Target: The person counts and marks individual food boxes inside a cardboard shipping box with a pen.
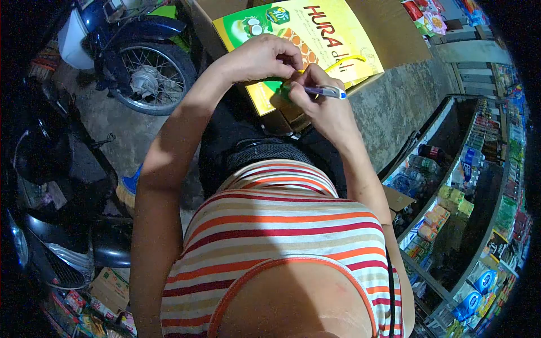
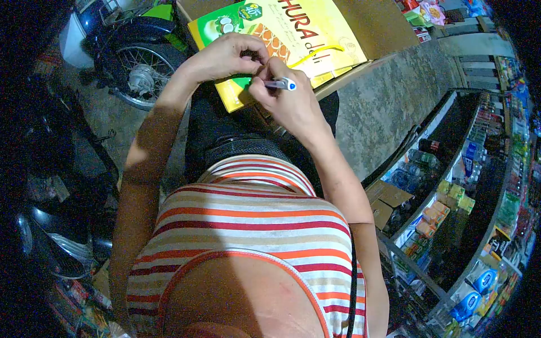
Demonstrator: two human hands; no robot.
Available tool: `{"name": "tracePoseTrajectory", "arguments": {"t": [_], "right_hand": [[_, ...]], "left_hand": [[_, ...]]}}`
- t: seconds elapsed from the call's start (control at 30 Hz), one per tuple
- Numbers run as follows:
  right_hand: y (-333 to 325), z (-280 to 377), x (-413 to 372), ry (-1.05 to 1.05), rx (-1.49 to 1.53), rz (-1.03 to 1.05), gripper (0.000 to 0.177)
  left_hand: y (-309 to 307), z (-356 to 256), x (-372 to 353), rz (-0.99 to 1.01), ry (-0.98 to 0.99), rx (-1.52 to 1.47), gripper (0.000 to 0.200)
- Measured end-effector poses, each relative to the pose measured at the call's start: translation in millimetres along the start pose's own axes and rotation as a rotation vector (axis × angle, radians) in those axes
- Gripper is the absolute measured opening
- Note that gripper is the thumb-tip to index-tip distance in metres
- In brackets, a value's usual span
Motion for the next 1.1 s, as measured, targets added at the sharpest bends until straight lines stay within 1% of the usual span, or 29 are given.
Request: {"name": "tracePoseTrajectory", "arguments": {"t": [0.1, 0.13, 0.2, 0.27, 0.33, 0.4, 0.43, 0.47, 0.53, 0.6, 0.63, 0.67, 0.73, 0.8, 0.87, 0.93, 1.0, 1.07, 1.1], "right_hand": [[4.4, 1.8, -4.3, -0.139, -0.030, -0.085, 0.022], [5.2, 0.1, -4.8, -0.139, -0.031, -0.089, 0.022], [6.6, -5.1, -3.0, -0.056, 0.018, -0.058, 0.022], [4.9, -6.8, -0.2, -0.036, 0.015, -0.039, 0.021], [2.3, -13.8, 2.9, -0.021, 0.013, -0.020, 0.020], [-5.7, -23.7, 4.6, 0.079, 0.442, -0.019, 0.016], [-13.6, -28.1, -2.7, 0.212, 0.679, -0.096, 0.014], [-19.7, -38.2, -5.7, 0.202, 0.711, -0.233, 0.013], [-39.4, -44.5, -17.8, 0.188, 0.786, -0.369, 0.012], [-51.7, -62.7, -30.7, 0.205, 0.855, -0.498, 0.011], [-59.6, -65.1, -38.4, 0.223, 0.848, -0.521, 0.012], [-65.3, -69.9, -43.8, 0.222, 0.849, -0.538, 0.012], [-75.4, -86.9, -56.7, 0.254, 0.915, -0.622, 0.011], [-83.9, -97.9, -62.9, 0.243, 0.935, -0.657, 0.010], [-90.8, -104.4, -67.7, 0.280, 0.901, -0.756, 0.011], [-93.3, -112.7, -71.6, 0.283, 0.908, -0.755, 0.011], [-94.3, -121.5, -74.8, 0.284, 0.914, -0.751, 0.012], [-91.7, -128.8, -77.7, 0.333, 0.949, -0.720, 0.012], [-90.6, -132.1, -79.3, 0.349, 0.960, -0.720, 0.013]], "left_hand": [[-0.1, -2.0, -1.0, -0.032, -0.006, 0.005, 0.017], [-0.1, -2.5, -1.1, -0.034, -0.009, 0.013, 0.017], [-0.1, -1.2, -1.0, -0.034, -0.009, 0.024, 0.017], [0.6, -0.5, 0.3, -0.014, 0.022, 0.030, 0.017], [0.2, -2.1, -0.6, -0.020, 0.012, 0.027, 0.015], [-2.0, -6.0, -1.8, -0.031, 0.003, 0.025, 0.013], [-1.7, -6.9, -2.4, -0.019, -0.035, 0.005, 0.012], [-0.9, -6.5, -2.4, -0.005, -0.074, -0.016, 0.011], [-1.6, -1.9, -2.8, 0.011, -0.081, -0.044, 0.012], [-3.6, -4.2, -2.4, 0.003, -0.116, -0.186, 0.013], [-4.7, -8.6, -3.8, -0.017, -0.118, -0.276, 0.013], [-6.2, -13.9, -5.7, -0.004, -0.110, -0.272, 0.013], [-12.4, -22.5, -10.3, -0.065, -0.098, -0.381, 0.014], [-15.6, -33.4, -13.1, -0.030, -0.110, -0.357, 0.014], [-15.9, -44.6, -13.0, -0.052, -0.108, -0.373, 0.012], [-9.1, -46.3, -10.2, -0.015, -0.128, -0.218, 0.012], [6.4, -62.3, -7.3, -0.020, -0.138, -0.257, 0.018], [25.3, -69.0, 3.2, 0.016, -0.112, -0.057, 0.030], [33.0, -79.2, 13.8, 0.019, -0.088, -0.038, 0.033]]}}
Point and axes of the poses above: each hand's wrist, its own x-axis towards the middle knuckle, its own y-axis out of the palm, z = x × y, the point moved 3 cm from there along x, towards the middle knuckle, and after that the axes turned 5 degrees about -z, right-handed, at the moved point
